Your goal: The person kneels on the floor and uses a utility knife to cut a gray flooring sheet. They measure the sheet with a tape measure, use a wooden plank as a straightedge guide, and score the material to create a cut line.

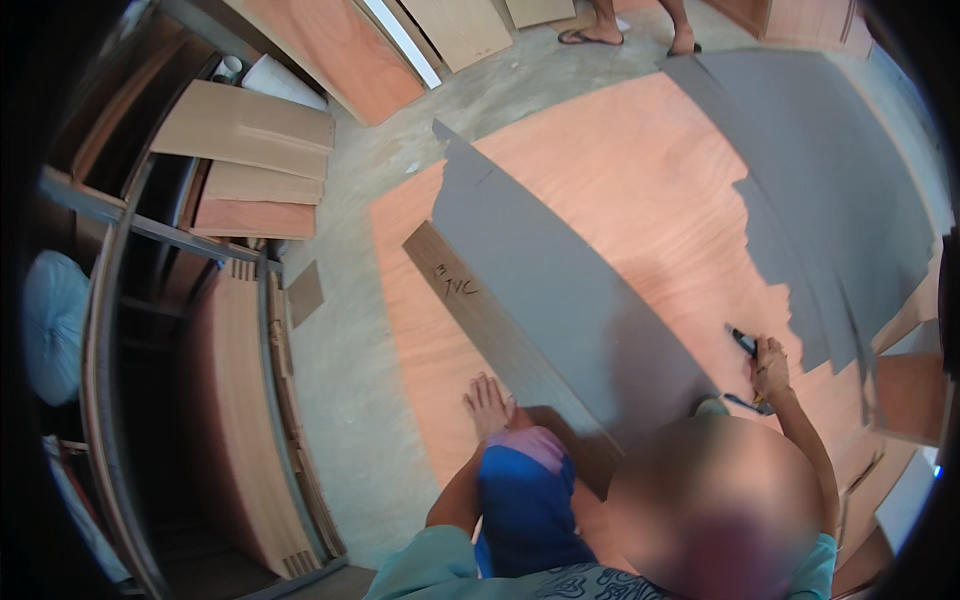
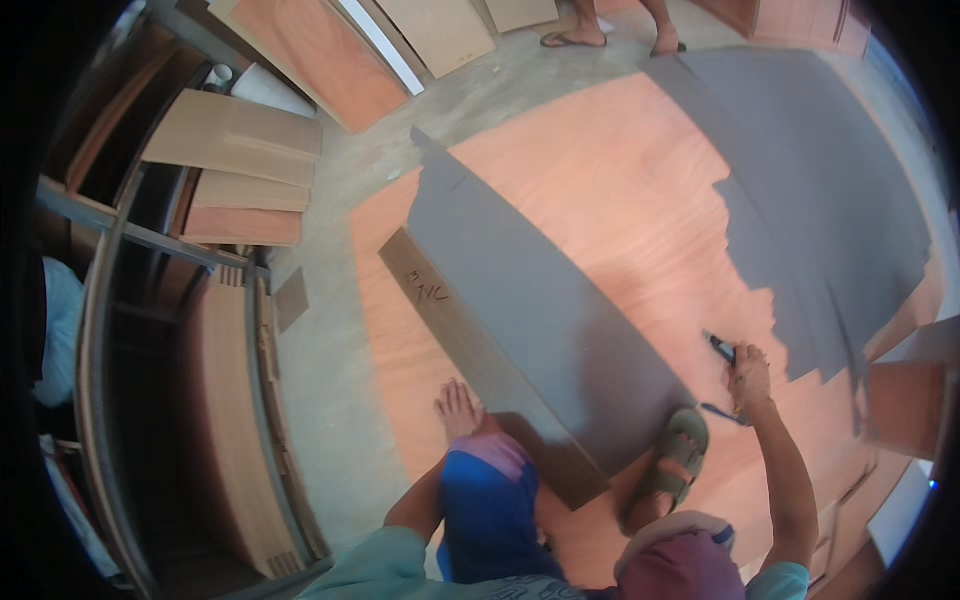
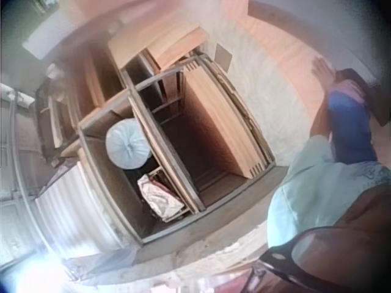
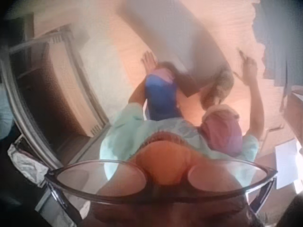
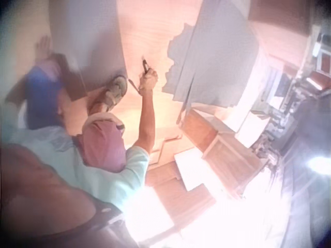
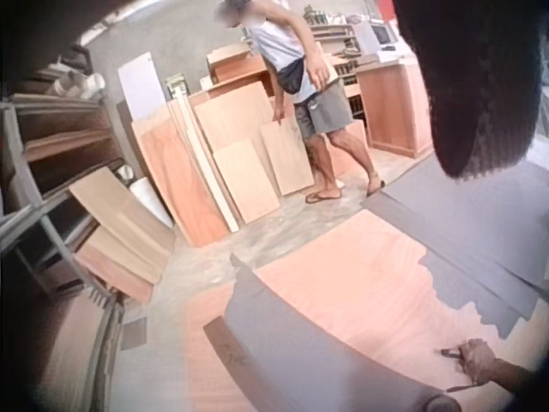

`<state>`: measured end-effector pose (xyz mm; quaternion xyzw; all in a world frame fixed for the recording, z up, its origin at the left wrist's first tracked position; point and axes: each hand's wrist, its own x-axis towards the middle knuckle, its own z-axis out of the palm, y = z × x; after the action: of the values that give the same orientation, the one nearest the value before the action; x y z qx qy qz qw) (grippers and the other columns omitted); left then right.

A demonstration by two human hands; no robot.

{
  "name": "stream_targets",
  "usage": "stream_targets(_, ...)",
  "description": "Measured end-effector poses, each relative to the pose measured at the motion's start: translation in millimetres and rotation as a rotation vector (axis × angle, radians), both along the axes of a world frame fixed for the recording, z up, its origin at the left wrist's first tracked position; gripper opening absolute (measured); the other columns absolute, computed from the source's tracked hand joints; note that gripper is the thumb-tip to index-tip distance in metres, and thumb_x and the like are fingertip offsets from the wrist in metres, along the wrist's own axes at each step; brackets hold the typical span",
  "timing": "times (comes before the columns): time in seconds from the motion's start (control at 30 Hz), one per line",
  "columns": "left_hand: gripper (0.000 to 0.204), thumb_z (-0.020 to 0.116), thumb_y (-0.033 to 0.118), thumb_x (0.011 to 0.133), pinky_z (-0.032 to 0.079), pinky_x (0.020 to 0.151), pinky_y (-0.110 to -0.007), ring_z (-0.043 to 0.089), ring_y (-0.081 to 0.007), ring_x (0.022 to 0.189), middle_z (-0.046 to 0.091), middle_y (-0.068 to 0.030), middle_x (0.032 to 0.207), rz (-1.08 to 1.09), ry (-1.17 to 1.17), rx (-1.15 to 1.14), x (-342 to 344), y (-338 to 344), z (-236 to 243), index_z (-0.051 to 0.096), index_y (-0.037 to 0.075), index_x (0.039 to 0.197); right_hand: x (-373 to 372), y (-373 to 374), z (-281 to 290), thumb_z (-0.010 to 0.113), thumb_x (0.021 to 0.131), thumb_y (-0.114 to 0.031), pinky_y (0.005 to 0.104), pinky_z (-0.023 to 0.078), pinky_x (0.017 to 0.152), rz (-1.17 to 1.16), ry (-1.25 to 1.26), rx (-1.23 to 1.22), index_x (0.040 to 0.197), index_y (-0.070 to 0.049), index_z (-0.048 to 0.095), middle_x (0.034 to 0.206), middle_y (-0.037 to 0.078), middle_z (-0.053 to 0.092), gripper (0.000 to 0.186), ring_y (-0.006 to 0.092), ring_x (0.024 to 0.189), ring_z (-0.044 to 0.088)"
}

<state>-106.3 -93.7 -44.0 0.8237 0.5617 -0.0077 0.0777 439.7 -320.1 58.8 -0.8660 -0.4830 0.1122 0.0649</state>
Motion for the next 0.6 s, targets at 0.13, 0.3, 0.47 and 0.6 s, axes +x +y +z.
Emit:
stream_targets(0.13, 0.076, 0.049, 0.05, 0.096, 0.012, 0.116, -0.062, 0.014, -0.0401, 0.148, 0.02, -0.0202, 0.161, -0.029, -0.07, -0.031, -18, -4, 4, 0.033, 0.0, 0.15, -51, 17, -36, 0.064, 0.08, -0.004, 0.0533, 0.04, 0.101, 0.043, -0.04, 0.313, 0.127, 0.005, 0.049, 0.123, 0.026, 0.052, 0.051, 0.0442, 0.117, 0.049)
stream_targets(0.3, 0.078, 0.058, 0.044, 0.094, 0.027, 0.117, -0.044, 0.03, -0.0391, 0.144, 0.029, -0.0229, 0.157, -0.139, -0.245, -0.591, -68, 59, 58, 0.029, -0.001, 0.151, -118, 61, -29, 0.064, 0.08, -0.003, 0.0562, 0.036, 0.106, 0.155, -0.031, 0.484, 0.129, 0.011, 0.044, 0.137, 0.031, 0.043, 0.055, 0.0502, 0.126, 0.041)
stream_targets(0.47, 0.095, 0.066, 0.047, 0.089, 0.03, 0.117, -0.038, 0.03, -0.0396, 0.145, 0.021, -0.031, 0.157, 0.104, -0.196, -0.798, -4, 84, 112, 0.017, 0.001, 0.155, -126, 92, -44, 0.067, 0.083, -0.011, 0.0543, 0.034, 0.107, 0.099, 0.13, 0.35, 0.133, 0.012, 0.04, 0.141, 0.03, 0.04, 0.06, 0.0478, 0.13, 0.038)
stream_targets(0.6, 0.106, 0.057, 0.066, 0.086, 0.022, 0.119, -0.05, 0.01, -0.0467, 0.148, -0.008, -0.0305, 0.16, 0.227, -0.274, -0.502, 66, 46, 89, 0.008, 0.005, 0.157, -145, 108, -32, 0.069, 0.083, -0.017, 0.0519, 0.035, 0.105, 0.092, 0.056, 0.211, 0.135, 0.011, 0.039, 0.138, 0.028, 0.042, 0.066, 0.0452, 0.126, 0.04)
